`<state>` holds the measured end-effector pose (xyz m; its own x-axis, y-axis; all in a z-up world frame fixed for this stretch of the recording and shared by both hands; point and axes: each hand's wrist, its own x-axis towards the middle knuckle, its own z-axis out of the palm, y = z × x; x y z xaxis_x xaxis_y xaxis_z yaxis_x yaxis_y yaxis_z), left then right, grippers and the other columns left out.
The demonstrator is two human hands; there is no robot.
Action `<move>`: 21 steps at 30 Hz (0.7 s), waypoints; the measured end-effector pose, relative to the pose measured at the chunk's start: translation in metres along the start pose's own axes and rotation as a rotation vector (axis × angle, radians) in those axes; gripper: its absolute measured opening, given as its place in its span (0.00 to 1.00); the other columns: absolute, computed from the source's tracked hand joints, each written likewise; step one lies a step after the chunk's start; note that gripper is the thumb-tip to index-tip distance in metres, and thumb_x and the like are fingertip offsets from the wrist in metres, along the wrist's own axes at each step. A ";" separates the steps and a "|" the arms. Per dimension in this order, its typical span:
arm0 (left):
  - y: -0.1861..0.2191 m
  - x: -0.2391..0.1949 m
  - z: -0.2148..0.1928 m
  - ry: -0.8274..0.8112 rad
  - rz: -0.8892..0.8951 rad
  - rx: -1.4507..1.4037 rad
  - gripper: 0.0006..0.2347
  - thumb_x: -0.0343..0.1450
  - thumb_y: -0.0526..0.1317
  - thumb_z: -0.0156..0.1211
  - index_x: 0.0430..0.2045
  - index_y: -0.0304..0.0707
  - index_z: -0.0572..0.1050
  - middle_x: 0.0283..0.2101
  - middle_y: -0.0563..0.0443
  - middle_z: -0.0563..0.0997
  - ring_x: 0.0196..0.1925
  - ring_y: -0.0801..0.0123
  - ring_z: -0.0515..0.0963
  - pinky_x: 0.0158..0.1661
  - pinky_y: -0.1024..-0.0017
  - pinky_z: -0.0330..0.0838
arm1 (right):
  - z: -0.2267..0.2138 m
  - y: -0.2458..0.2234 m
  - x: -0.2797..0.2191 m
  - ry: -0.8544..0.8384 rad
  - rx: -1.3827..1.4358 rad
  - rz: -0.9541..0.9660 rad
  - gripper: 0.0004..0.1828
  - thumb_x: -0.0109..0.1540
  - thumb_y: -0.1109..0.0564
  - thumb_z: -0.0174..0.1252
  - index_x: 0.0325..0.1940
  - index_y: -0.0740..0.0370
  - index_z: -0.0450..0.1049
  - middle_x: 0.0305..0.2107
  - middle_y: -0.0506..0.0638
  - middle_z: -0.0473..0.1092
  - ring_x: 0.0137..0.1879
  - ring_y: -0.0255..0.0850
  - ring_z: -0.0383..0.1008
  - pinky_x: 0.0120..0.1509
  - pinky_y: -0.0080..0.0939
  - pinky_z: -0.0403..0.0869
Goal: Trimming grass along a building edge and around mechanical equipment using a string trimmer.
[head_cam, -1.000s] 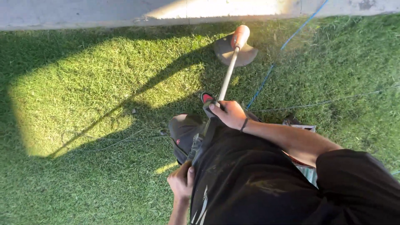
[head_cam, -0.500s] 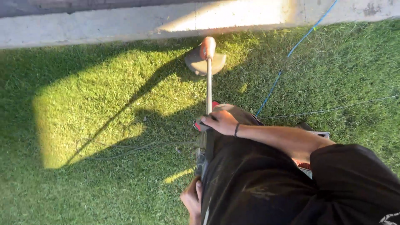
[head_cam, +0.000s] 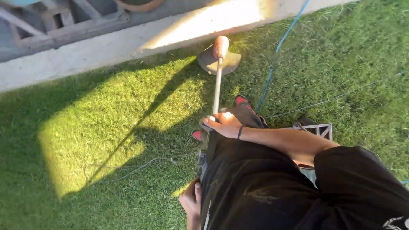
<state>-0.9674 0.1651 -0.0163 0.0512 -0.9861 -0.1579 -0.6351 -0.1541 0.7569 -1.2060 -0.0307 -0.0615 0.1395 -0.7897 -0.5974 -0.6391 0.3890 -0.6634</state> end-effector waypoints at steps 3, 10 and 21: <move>0.026 0.020 0.025 -0.079 0.046 0.000 0.29 0.75 0.61 0.32 0.26 0.45 0.82 0.08 0.63 0.70 0.07 0.82 0.60 0.10 0.76 0.45 | -0.038 0.035 -0.001 0.100 0.017 -0.030 0.35 0.66 0.25 0.43 0.19 0.50 0.47 0.12 0.43 0.49 0.20 0.34 0.53 0.31 0.46 0.52; 0.079 0.038 0.077 -0.096 0.129 0.032 0.32 0.75 0.64 0.27 0.22 0.44 0.81 0.07 0.64 0.66 0.06 0.83 0.55 0.10 0.77 0.43 | -0.112 0.074 -0.006 0.067 -0.018 0.033 0.33 0.64 0.24 0.43 0.23 0.52 0.61 0.17 0.51 0.66 0.28 0.46 0.70 0.38 0.49 0.66; 0.169 0.026 0.102 -0.065 0.077 0.103 0.29 0.76 0.60 0.28 0.22 0.48 0.80 0.10 0.63 0.63 0.11 0.80 0.57 0.15 0.74 0.45 | -0.146 0.113 -0.012 -0.014 -0.023 -0.012 0.30 0.67 0.29 0.46 0.25 0.54 0.64 0.19 0.49 0.68 0.26 0.41 0.69 0.31 0.44 0.65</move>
<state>-1.1517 0.1195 0.0427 -0.0489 -0.9882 -0.1452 -0.7111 -0.0676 0.6998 -1.3904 -0.0467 -0.0635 0.1582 -0.7875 -0.5957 -0.6547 0.3679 -0.6603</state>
